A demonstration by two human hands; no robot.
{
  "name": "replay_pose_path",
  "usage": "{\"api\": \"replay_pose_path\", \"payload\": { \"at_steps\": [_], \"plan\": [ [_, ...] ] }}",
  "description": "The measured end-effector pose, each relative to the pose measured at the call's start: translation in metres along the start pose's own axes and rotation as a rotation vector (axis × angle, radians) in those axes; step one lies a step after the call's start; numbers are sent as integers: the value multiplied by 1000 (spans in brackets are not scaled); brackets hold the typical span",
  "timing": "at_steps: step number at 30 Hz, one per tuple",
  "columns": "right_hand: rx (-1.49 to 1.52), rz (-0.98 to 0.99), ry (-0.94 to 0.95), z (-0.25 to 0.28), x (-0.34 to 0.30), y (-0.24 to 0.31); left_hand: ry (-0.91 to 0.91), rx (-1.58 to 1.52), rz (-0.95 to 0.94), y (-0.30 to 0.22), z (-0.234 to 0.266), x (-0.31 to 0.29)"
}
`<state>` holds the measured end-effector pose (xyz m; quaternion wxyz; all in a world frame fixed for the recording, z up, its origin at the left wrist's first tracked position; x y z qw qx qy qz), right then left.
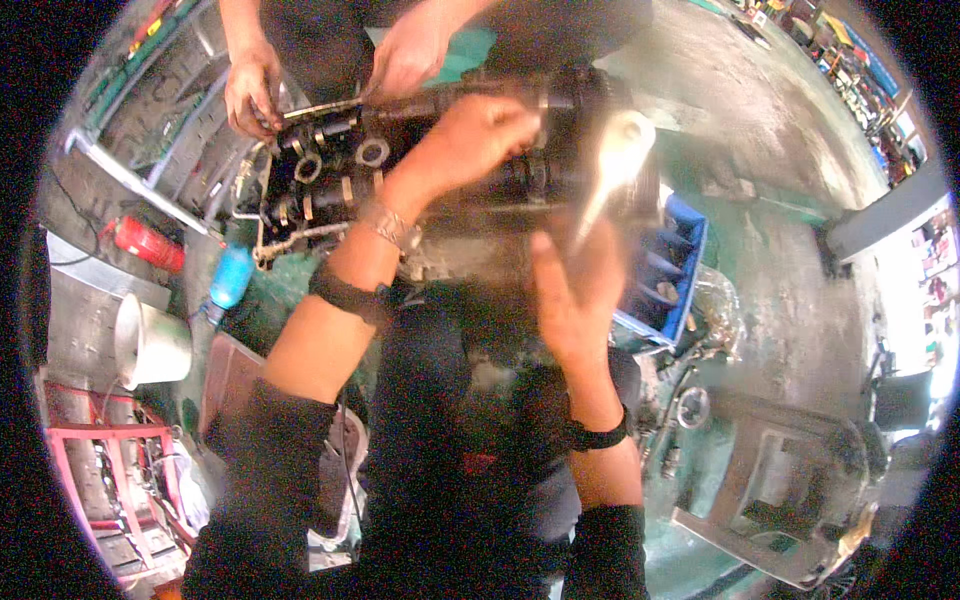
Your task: The person uses a wrench to tighten bolts on an engine block while another person assists nearby. The camera wearer repeatedly positions the wrench and turns it to secure fasteners on the engine's cylinder head.
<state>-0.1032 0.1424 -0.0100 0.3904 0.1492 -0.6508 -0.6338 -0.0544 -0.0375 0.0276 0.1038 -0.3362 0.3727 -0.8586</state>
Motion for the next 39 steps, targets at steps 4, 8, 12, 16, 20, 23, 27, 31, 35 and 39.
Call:
{"api": "replay_pose_path", "payload": {
  "at_steps": [4,8,12,16,20,23,27,31,35,39],
  "plan": [
    [295,-70,-143,23,-5,-30,-30,191,-67,-9,-4,-7],
    [188,-94,-92,27,-9,-42,-64,454,-202,-27,-5,-9],
    [14,-39,-28,27,-5,-42,-58,399,-90,-23,-5,-10],
    [-21,-12,4,25,-4,-39,-37,411,-76,-25,-7,-9],
    [-38,-43,72,20,-3,-41,-40,406,-92,-26,-9,-8],
    [-30,-46,102,14,-2,-43,-72,389,-116,-27,-9,-9],
    [110,-144,183,4,-3,-48,-60,349,-95,-24,-10,-9],
    [313,-340,288,-2,-10,-53,-57,374,-143,-28,-9,-10],
    [380,-408,328,-2,-13,-51,-54,334,-142,-25,-8,-10],
    [339,-409,348,-2,-13,-48,-136,172,-200,-29,-2,-13]
  ]
}}
Point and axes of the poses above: each hand's wrist, its own x-axis towards the middle knuckle, its own z-axis out of the back of the hand, y = z × x, the point moved 8 cm from there along x, towards the middle knuckle, and after that the axes turned 9 degrees about -z, right-handed, at the moved point
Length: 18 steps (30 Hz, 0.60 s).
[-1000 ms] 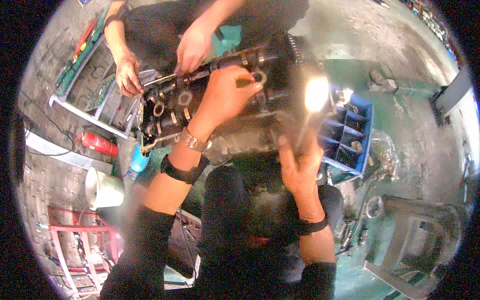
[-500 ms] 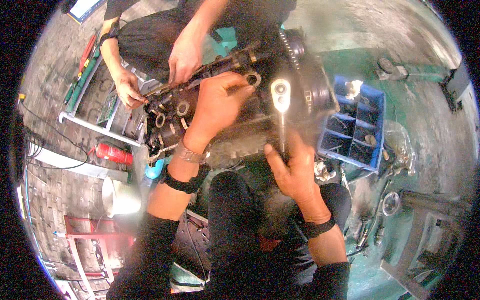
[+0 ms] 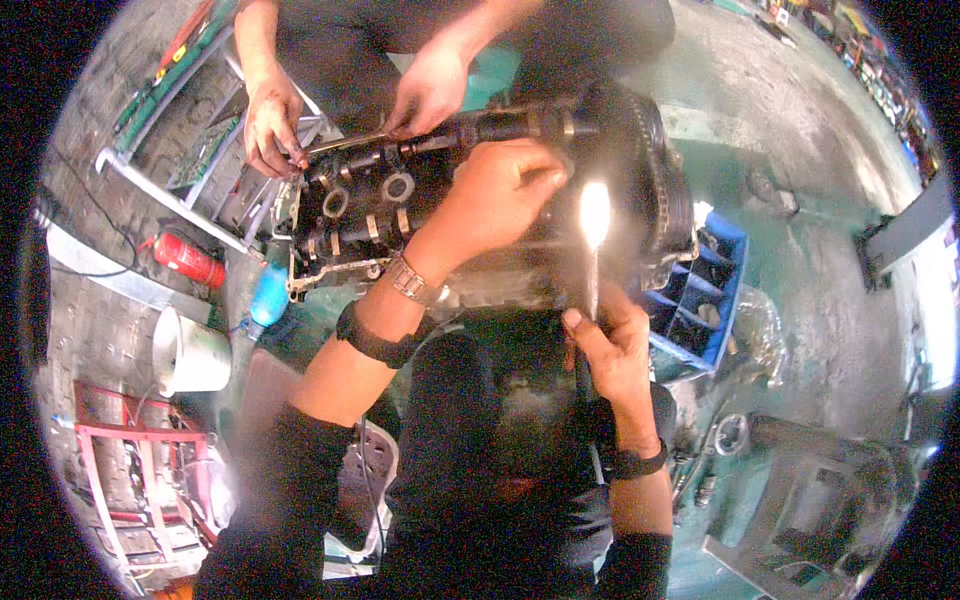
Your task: The person uses a wrench to tighten bolts on an engine block while another person assists nearby. The camera wearer repeatedly positions the wrench and turns it to secure fasteners on the engine's cylinder head.
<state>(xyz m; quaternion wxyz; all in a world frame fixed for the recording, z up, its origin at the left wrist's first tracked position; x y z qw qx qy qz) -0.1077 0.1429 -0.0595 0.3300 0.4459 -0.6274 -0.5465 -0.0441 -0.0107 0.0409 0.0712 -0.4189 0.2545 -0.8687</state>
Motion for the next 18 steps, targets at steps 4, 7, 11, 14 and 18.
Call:
{"api": "replay_pose_path", "payload": {
  "at_steps": [4,7,11,14,18],
  "plan": [
    [-107,-36,-18,9,-3,8,29,-144,-9,2,-3,0],
    [-212,-51,0,13,-6,17,42,-142,-74,-1,-4,0],
    [-396,-94,-17,20,-8,28,106,-186,-69,-2,-6,-2],
    [-469,-165,-22,26,-7,37,219,-196,-37,-1,-10,-4],
    [-673,-214,6,31,-1,57,235,-241,-46,-1,-11,-8]
  ]
}}
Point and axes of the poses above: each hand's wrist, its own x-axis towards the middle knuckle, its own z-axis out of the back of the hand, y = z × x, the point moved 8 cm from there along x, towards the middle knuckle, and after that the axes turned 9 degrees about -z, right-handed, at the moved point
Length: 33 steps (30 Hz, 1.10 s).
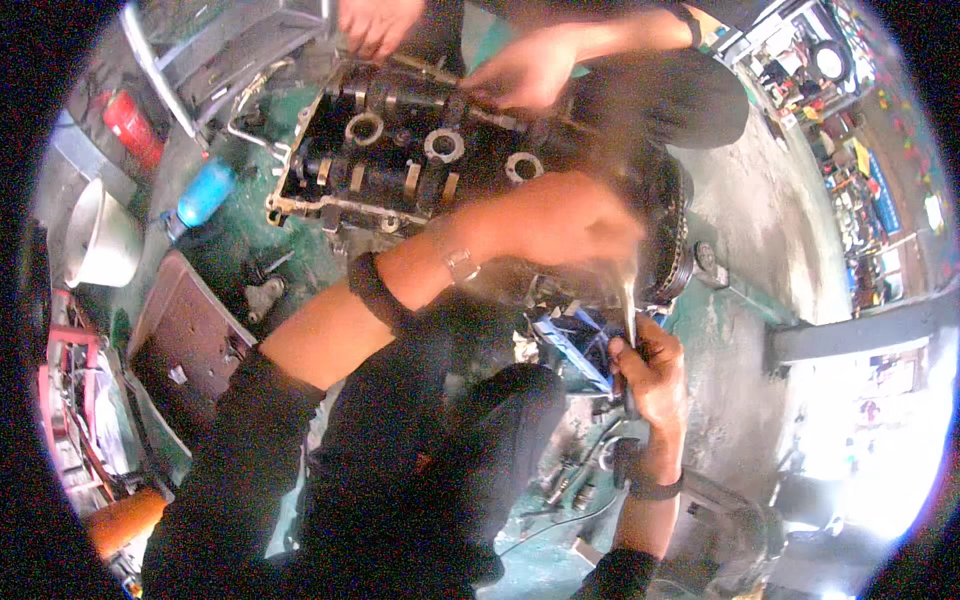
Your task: The person uses a wrench to tighten bolts on an engine block while another person assists nearby. The camera wearer repeatedly positions the wrench and turns it to secure fasteners on the engine's cylinder head.
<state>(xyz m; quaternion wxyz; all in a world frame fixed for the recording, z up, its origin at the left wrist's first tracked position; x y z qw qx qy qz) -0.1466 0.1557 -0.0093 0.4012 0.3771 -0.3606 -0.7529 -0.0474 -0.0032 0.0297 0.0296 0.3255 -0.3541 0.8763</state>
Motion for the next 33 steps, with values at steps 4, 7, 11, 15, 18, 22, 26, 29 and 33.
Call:
{"api": "replay_pose_path", "payload": {
  "at_steps": [4,7,11,15,18,22,26,29,33],
  "plan": [
    [-242,-89,16,29,9,18,-51,-21,-71,-1,-1,-1],
    [-637,112,-57,45,19,46,-9,-16,-34,3,-5,1],
    [-609,240,-157,54,30,56,30,31,-3,4,-3,2],
    [-587,264,-273,53,22,45,24,13,-29,2,-4,2],
    [-610,227,-272,49,13,36,-94,5,-165,-5,1,1],
    [-447,80,-256,41,3,17,-116,-9,-200,-6,3,1],
    [-234,5,-149,19,-12,8,-98,-70,-169,-7,3,0],
    [-166,-31,-125,0,-16,1,-52,-88,-153,-5,1,0],
    [8,-68,-79,-23,-16,-6,-85,-60,-207,-6,4,1]
  ]
}}
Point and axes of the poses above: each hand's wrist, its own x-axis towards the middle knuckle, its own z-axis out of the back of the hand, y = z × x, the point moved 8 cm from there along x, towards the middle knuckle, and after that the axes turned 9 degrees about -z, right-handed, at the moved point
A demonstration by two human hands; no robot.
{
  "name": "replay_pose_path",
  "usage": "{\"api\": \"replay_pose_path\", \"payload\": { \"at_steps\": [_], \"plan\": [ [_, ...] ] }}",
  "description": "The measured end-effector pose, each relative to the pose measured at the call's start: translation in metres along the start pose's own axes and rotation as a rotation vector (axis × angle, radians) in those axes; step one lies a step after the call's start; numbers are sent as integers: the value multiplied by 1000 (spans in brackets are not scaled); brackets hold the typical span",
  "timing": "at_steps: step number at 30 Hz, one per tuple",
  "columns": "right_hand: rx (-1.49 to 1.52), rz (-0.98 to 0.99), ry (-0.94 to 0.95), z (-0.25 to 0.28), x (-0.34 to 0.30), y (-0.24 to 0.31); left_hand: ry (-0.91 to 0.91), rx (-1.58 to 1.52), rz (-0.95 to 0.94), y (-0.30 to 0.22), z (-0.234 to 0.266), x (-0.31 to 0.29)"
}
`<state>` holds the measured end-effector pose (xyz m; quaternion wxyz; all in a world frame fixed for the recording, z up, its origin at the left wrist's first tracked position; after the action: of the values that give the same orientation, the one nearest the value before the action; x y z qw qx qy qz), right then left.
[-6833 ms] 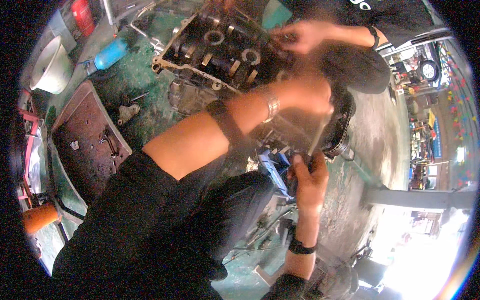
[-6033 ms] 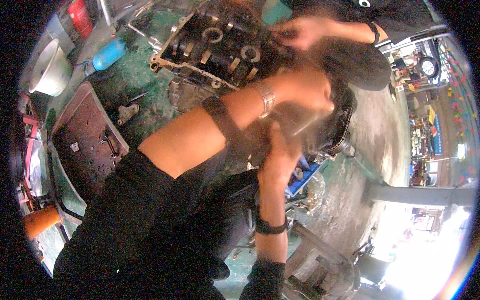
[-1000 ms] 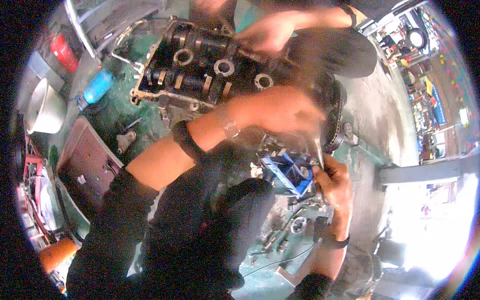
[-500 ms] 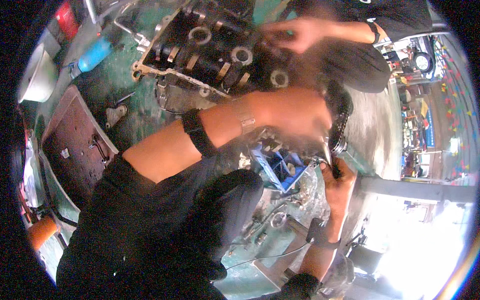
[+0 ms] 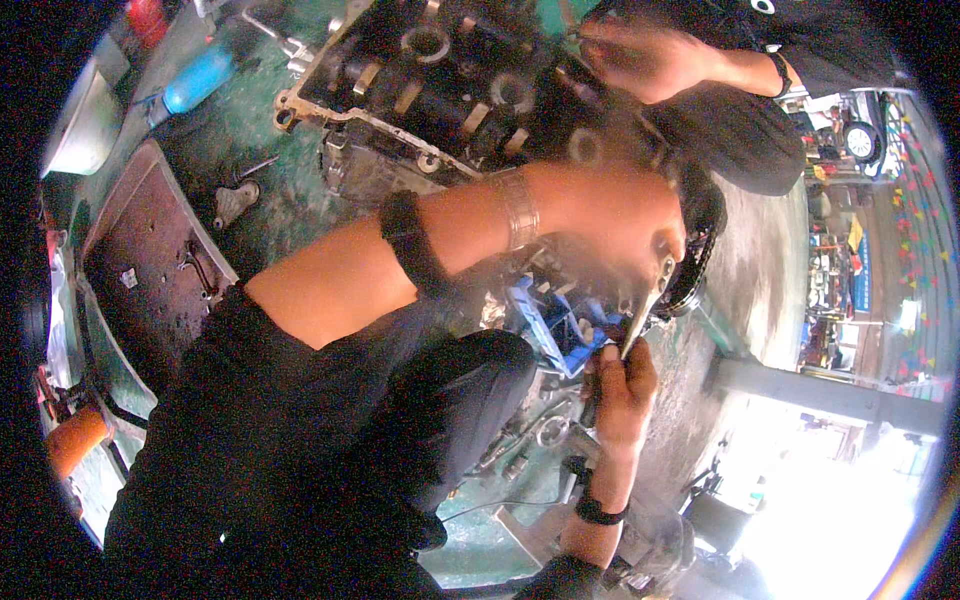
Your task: The person uses a wrench to tighten bolts on an engine block while another person assists nearby. The camera wearer repeatedly positions the wrench and turns it to secure fasteners on the engine's cylinder head.
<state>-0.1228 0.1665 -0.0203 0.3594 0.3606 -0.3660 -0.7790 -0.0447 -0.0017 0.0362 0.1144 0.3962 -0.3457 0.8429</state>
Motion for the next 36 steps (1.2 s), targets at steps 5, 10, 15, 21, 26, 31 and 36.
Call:
{"api": "replay_pose_path", "payload": {
  "at_steps": [5,10,15,21,26,31,36],
  "plan": [
    [138,-39,16,-20,-4,-4,61,-11,41,6,-4,1],
    [315,-59,43,-40,-2,-3,114,-7,49,7,-3,2],
    [434,10,26,-63,-2,8,152,-89,44,7,-4,2],
    [526,30,-15,-77,-3,18,169,-118,-29,9,-8,5],
    [547,54,17,-80,0,16,187,-124,-57,11,-11,6],
    [481,-2,3,-64,3,3,160,-89,-23,14,-10,5],
    [97,29,-32,-23,3,2,130,-73,5,18,-13,5]
  ]
}}
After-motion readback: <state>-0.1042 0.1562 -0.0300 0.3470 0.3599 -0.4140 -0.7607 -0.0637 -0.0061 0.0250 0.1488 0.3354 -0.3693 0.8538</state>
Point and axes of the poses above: each hand's wrist, its own x-axis towards the middle knuckle, its own z-axis out of the back of the hand, y = z × x, the point moved 8 cm from there along x, towards the middle knuckle, and after that the axes turned 9 degrees about -z, right-handed, at the moved point
